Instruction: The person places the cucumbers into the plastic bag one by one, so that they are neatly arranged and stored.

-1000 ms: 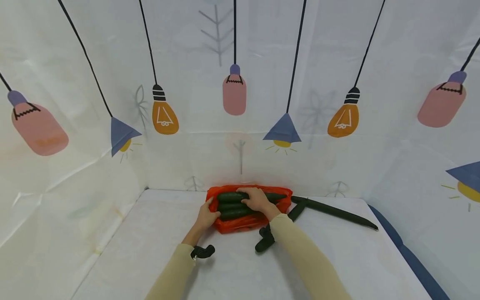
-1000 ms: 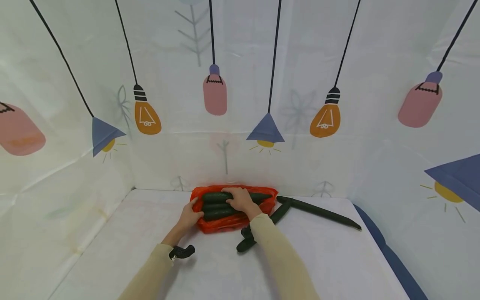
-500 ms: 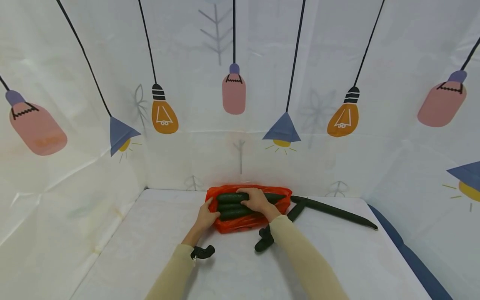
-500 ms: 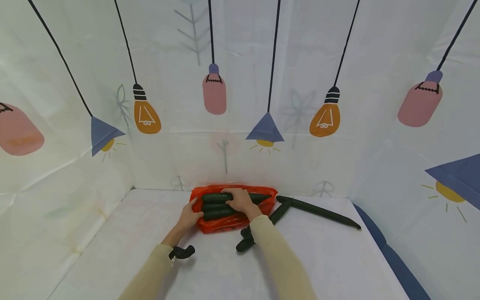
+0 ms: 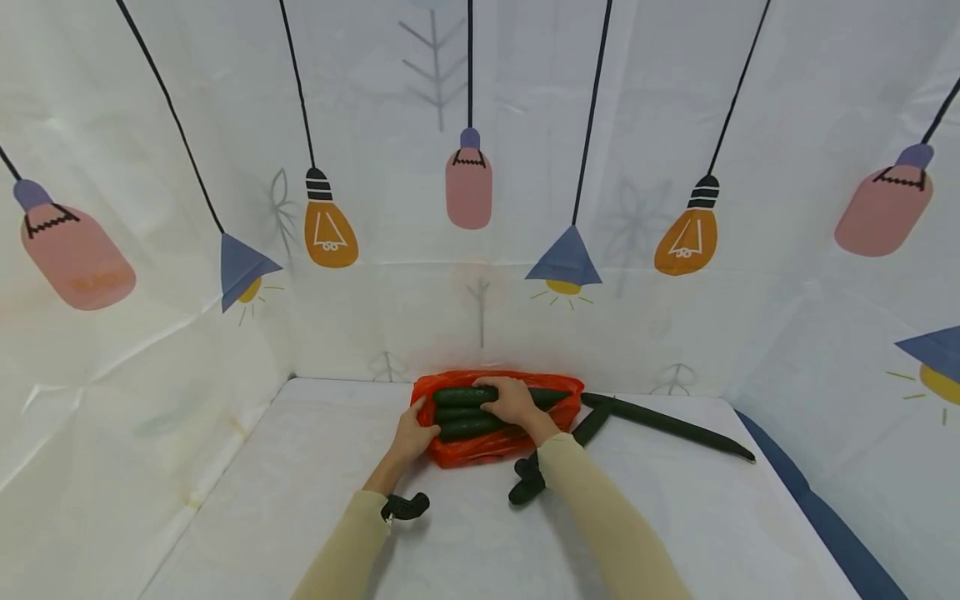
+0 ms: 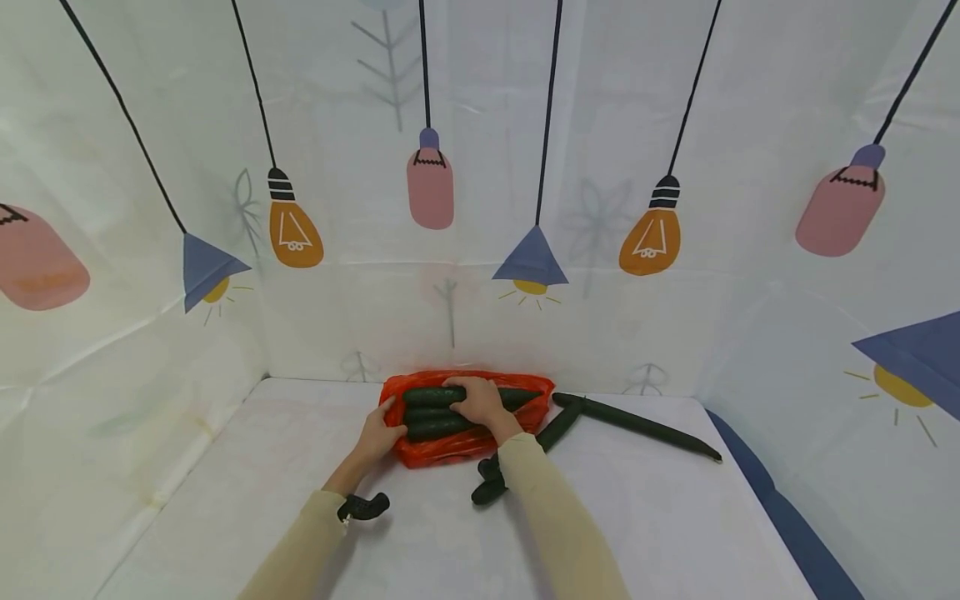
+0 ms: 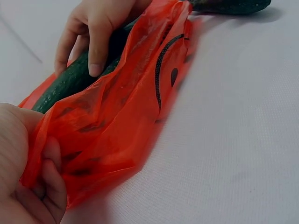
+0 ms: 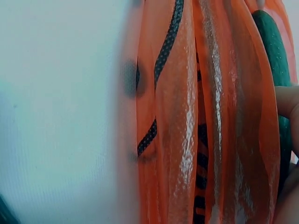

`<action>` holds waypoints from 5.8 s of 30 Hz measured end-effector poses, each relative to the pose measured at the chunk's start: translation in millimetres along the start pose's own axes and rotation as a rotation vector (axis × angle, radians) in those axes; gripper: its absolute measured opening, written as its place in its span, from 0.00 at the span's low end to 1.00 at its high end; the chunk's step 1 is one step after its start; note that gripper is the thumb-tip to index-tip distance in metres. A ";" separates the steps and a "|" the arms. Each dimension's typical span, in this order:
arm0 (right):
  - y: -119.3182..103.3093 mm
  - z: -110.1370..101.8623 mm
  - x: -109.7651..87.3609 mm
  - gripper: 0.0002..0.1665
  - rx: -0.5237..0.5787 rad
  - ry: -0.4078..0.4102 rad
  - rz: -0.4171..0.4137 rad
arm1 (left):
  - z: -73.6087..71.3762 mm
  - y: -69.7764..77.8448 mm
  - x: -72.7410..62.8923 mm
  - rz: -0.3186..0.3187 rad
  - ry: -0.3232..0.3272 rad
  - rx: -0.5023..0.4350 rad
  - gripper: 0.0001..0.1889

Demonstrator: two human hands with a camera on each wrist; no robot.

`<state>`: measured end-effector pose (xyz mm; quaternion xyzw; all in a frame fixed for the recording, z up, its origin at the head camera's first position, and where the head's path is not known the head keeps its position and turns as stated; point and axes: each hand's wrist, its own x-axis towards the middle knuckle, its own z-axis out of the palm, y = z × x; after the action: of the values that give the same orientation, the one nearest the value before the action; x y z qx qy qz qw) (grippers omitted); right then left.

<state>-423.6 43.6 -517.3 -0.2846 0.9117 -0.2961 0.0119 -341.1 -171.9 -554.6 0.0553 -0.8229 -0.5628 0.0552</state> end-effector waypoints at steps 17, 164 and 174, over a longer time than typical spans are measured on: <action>7.1 -8.5 -3.0 0.25 0.042 0.016 0.013 | 1.2 -2.1 2.6 0.008 0.006 0.000 0.39; 19.9 -66.5 -122.7 0.22 0.059 0.134 -0.390 | 0.8 -3.9 -5.9 0.003 -0.012 -0.029 0.37; 8.6 -78.8 -102.2 0.22 0.042 0.103 -0.338 | 1.8 -7.4 -6.3 -0.006 -0.011 -0.037 0.37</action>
<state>-357.3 145.1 -472.0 -0.4178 0.8440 -0.3272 -0.0786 -335.0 -172.0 -562.3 0.0537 -0.8124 -0.5785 0.0499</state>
